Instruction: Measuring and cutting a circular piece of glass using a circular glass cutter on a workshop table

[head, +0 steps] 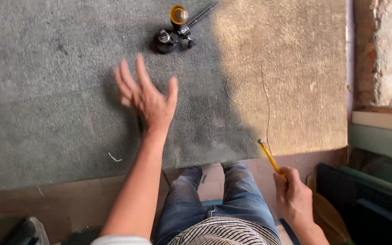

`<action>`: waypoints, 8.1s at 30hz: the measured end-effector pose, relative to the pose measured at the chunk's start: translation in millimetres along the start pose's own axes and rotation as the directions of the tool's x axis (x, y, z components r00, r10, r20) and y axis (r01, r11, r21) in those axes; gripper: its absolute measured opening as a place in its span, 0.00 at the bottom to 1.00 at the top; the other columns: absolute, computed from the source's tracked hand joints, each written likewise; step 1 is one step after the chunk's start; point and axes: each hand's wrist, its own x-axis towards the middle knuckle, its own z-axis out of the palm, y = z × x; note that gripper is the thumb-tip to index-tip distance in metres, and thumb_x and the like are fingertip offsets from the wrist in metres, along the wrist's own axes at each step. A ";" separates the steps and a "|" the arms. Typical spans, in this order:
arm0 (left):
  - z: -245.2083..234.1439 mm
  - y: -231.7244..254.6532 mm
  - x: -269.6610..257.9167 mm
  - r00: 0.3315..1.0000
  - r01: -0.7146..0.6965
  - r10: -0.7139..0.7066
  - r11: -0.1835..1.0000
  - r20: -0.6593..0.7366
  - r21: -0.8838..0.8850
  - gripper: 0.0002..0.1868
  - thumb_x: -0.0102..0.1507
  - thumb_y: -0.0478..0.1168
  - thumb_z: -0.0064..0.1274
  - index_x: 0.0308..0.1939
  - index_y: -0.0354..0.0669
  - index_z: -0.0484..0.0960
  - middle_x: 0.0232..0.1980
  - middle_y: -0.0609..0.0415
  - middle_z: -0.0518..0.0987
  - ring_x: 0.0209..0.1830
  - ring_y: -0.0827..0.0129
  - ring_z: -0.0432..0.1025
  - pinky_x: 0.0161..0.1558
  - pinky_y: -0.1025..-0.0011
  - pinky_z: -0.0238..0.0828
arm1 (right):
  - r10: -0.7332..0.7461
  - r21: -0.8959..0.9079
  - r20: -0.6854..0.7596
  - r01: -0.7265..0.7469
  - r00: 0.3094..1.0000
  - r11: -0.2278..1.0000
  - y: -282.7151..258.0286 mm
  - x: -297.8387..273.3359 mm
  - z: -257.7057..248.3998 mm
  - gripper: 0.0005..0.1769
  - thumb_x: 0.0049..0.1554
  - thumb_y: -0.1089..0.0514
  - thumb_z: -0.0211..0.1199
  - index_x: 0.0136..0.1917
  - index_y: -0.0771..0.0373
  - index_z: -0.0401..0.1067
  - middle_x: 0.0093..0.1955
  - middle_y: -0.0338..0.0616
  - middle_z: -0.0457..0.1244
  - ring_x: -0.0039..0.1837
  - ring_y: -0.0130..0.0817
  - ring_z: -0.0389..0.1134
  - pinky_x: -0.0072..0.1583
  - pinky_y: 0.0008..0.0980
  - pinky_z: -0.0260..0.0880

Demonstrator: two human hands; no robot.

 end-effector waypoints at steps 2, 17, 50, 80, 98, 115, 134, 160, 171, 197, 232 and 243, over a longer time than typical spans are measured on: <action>-2.4 -26.0 -25.1 1.000 -0.014 0.016 0.996 -0.021 0.089 0.44 0.67 0.70 0.45 0.79 0.50 0.60 0.83 0.41 0.49 0.84 0.43 0.43 0.70 0.34 0.51 | 0.001 0.006 -0.024 -0.001 1.000 1.000 -11.5 -7.6 15.1 0.11 0.64 0.48 0.56 0.56 0.53 0.65 0.35 0.46 0.68 0.34 0.53 0.69 0.41 0.48 0.64; -8.3 -42.3 -41.1 0.985 0.007 -0.055 0.959 0.162 0.284 0.43 0.68 0.65 0.47 0.80 0.46 0.59 0.81 0.36 0.49 0.83 0.44 0.41 0.76 0.40 0.33 | 0.100 -0.016 -0.164 -0.104 0.981 0.994 -48.6 -21.4 35.4 0.11 0.68 0.47 0.53 0.60 0.50 0.66 0.41 0.58 0.67 0.46 0.69 0.68 0.50 0.59 0.65; -13.3 -35.3 -33.8 0.975 0.041 -0.095 0.966 0.202 0.256 0.42 0.70 0.65 0.41 0.81 0.44 0.61 0.82 0.34 0.47 0.83 0.40 0.40 0.77 0.37 0.30 | -0.416 0.746 -0.074 0.327 0.907 0.580 -205.6 164.1 -28.4 0.11 0.70 0.58 0.59 0.54 0.70 0.72 0.41 0.49 0.66 0.37 0.31 0.70 0.42 0.26 0.77; -12.2 -37.0 -34.1 0.981 0.039 -0.078 0.975 0.177 0.217 0.40 0.71 0.64 0.42 0.80 0.44 0.62 0.82 0.34 0.50 0.83 0.38 0.44 0.77 0.36 0.32 | -0.581 0.058 -0.243 0.610 0.777 0.790 -222.1 185.9 -10.2 0.15 0.66 0.66 0.62 0.38 0.61 0.63 0.31 0.39 0.67 0.35 0.27 0.72 0.38 0.23 0.65; -11.0 -37.3 -35.2 0.972 0.070 -0.116 0.974 0.207 0.216 0.42 0.70 0.65 0.46 0.81 0.47 0.59 0.83 0.36 0.47 0.84 0.41 0.41 0.78 0.37 0.30 | -0.492 0.007 -0.300 0.518 0.817 0.856 -192.8 194.9 5.8 0.16 0.59 0.60 0.65 0.35 0.59 0.60 0.29 0.34 0.58 0.33 0.26 0.56 0.37 0.33 0.52; -12.2 -36.7 -36.3 0.969 0.066 -0.117 0.972 0.219 0.226 0.43 0.71 0.65 0.50 0.82 0.48 0.58 0.83 0.37 0.46 0.84 0.41 0.42 0.78 0.37 0.31 | -0.567 -0.105 -0.115 0.557 0.816 0.824 -167.9 155.6 -12.2 0.15 0.63 0.57 0.67 0.38 0.58 0.65 0.32 0.35 0.62 0.34 0.29 0.62 0.40 0.33 0.59; -15.3 -35.1 -34.5 0.972 0.048 -0.096 0.975 0.215 0.219 0.41 0.72 0.64 0.47 0.81 0.45 0.61 0.82 0.36 0.47 0.83 0.41 0.41 0.77 0.37 0.30 | -0.455 -0.027 -0.211 0.460 0.865 0.887 -144.5 100.3 3.1 0.11 0.60 0.59 0.65 0.38 0.63 0.68 0.31 0.40 0.63 0.32 0.30 0.61 0.36 0.33 0.58; -13.6 -36.9 -34.6 0.965 0.071 -0.127 0.969 0.230 0.237 0.42 0.72 0.65 0.51 0.82 0.48 0.59 0.82 0.39 0.44 0.83 0.42 0.38 0.78 0.38 0.28 | -0.427 0.130 -0.172 0.450 0.888 0.883 -130.9 9.5 12.2 0.15 0.60 0.65 0.63 0.35 0.64 0.61 0.39 0.46 0.67 0.33 0.31 0.60 0.38 0.29 0.59; -9.1 -48.1 -40.9 0.992 0.015 -0.031 0.992 0.126 0.127 0.40 0.71 0.65 0.53 0.79 0.45 0.66 0.81 0.38 0.50 0.82 0.41 0.42 0.78 0.38 0.31 | -0.543 -0.038 0.435 0.618 0.718 0.786 -23.0 -40.6 3.2 0.19 0.64 0.53 0.53 0.32 0.57 0.59 0.28 0.40 0.55 0.28 0.46 0.58 0.34 0.44 0.58; 13.3 31.9 -253.3 0.169 0.726 -0.704 -0.384 0.690 -0.570 0.16 0.68 0.49 0.60 0.37 0.49 0.69 0.32 0.56 0.74 0.35 0.68 0.76 0.41 0.77 0.74 | 0.109 0.956 0.222 -0.238 0.969 0.173 -73.5 4.7 110.3 0.19 0.64 0.62 0.64 0.33 0.73 0.68 0.16 0.39 0.46 0.18 0.24 0.45 0.23 0.24 0.46; -10.3 51.8 -235.7 0.102 0.816 -0.674 -0.364 0.732 -0.449 0.30 0.69 0.61 0.45 0.36 0.34 0.72 0.31 0.35 0.77 0.37 0.45 0.80 0.37 0.51 0.78 | -0.328 0.953 0.303 -0.283 0.895 0.108 -21.1 27.1 62.4 0.26 0.63 0.61 0.57 0.28 0.57 0.49 0.27 0.34 0.40 0.29 0.27 0.39 0.32 0.30 0.37; 10.0 128.5 -268.6 0.162 0.946 -0.282 -0.230 0.946 -0.230 0.15 0.66 0.56 0.51 0.44 0.53 0.83 0.40 0.60 0.82 0.42 0.76 0.76 0.37 0.73 0.65 | -0.226 0.783 0.620 -0.572 0.751 0.244 -17.0 38.0 44.3 0.24 0.67 0.53 0.56 0.32 0.55 0.52 0.22 0.30 0.39 0.23 0.19 0.35 0.25 0.24 0.32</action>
